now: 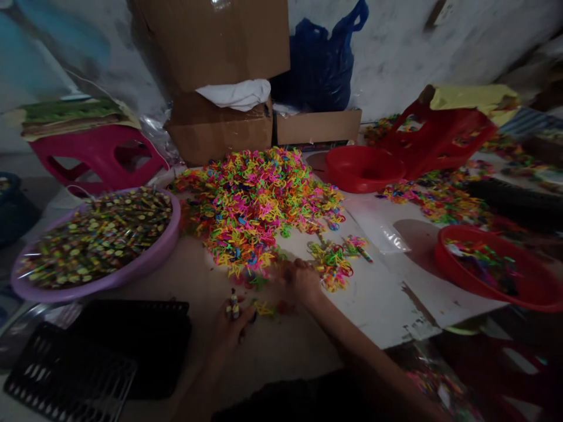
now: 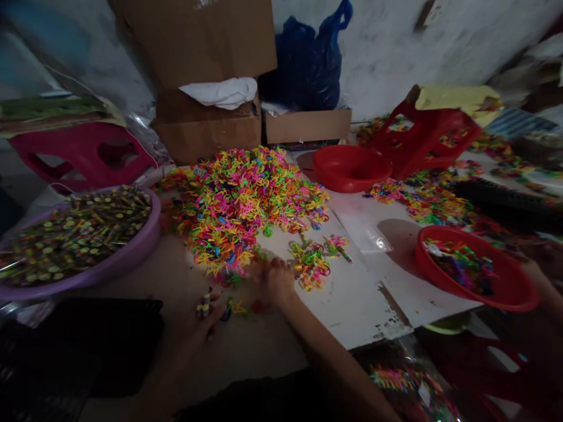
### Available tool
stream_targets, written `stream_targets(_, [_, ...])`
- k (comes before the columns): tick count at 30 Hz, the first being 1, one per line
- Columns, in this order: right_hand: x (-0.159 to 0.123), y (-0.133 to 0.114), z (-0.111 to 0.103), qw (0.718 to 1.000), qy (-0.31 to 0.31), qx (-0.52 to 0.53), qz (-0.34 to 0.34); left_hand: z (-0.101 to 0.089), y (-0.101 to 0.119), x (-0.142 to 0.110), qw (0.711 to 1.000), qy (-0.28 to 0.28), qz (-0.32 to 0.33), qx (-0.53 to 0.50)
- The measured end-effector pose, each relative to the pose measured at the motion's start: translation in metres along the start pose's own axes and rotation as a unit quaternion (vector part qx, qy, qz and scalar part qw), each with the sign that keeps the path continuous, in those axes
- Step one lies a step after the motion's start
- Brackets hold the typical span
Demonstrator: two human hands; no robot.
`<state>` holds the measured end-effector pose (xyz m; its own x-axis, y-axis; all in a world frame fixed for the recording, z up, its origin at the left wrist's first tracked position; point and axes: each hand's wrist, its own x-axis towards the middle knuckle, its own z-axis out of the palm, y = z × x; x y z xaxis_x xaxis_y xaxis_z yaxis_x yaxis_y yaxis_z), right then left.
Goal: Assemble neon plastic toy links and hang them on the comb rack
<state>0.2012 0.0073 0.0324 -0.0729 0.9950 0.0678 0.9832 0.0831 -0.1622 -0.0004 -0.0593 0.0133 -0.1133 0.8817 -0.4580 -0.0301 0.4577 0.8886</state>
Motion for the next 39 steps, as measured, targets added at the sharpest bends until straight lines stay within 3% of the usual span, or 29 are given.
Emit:
stream_targets(3, [-0.015,-0.012,0.013,1.000,-0.001,0.004,-0.029,-0.005,0.008,-0.003,0.998,0.003,-0.010,-0.054])
stream_targets(6, [-0.023,0.003,0.012,0.996,0.001,0.070,-0.048,-0.018,0.010,-0.008,0.998,0.007,-0.038,-0.043])
stream_targets(9, [-0.024,0.019,0.002,0.990,0.048,0.130,-0.021,-0.023,0.005,-0.009,0.999,0.028,-0.014,0.014])
stream_targets(11, [-0.020,0.024,-0.005,0.990,0.079,0.115,-0.016,-0.019,0.001,-0.007,0.998,0.036,0.009,0.052])
stream_targets(14, [-0.011,0.024,-0.010,0.997,0.041,0.044,-0.053,-0.012,0.000,-0.005,0.997,0.016,0.028,0.068])
stream_targets(16, [-0.007,0.022,-0.011,0.999,0.034,-0.003,-0.028,-0.012,0.003,-0.006,0.997,0.004,0.030,0.065])
stream_targets(19, [-0.013,0.014,-0.008,0.996,0.091,-0.006,0.016,-0.019,0.004,-0.010,0.997,0.013,0.028,0.077])
stream_targets(21, [-0.024,0.003,-0.003,0.997,0.059,0.036,-0.041,-0.023,0.002,-0.011,0.995,0.024,0.019,0.093])
stream_targets(24, [-0.041,-0.015,0.008,0.983,-0.063,0.085,-0.148,-0.020,-0.003,-0.010,0.992,0.036,0.009,0.120])
stream_targets(27, [-0.047,-0.018,0.013,0.976,-0.065,0.144,-0.151,-0.007,-0.004,-0.008,0.985,0.023,0.071,0.158])
stream_targets(29, [-0.048,-0.004,0.010,0.969,-0.010,0.215,-0.117,0.001,-0.003,-0.005,0.976,0.025,0.114,0.185])
stream_targets(32, [-0.055,0.043,0.000,0.956,0.117,0.269,-0.010,0.006,-0.003,-0.002,0.967,0.064,0.131,0.207])
stream_targets(34, [-0.067,0.087,-0.004,0.948,0.209,0.224,0.088,0.005,-0.004,0.001,0.970,0.070,0.124,0.197])
stream_targets(36, [-0.084,0.131,-0.003,0.943,0.259,0.132,0.162,0.003,-0.006,0.003,0.975,0.063,0.107,0.182])
stream_targets(39, [-0.101,0.170,-0.001,0.953,0.246,0.037,0.172,0.002,-0.001,0.003,0.983,0.039,0.085,0.155])
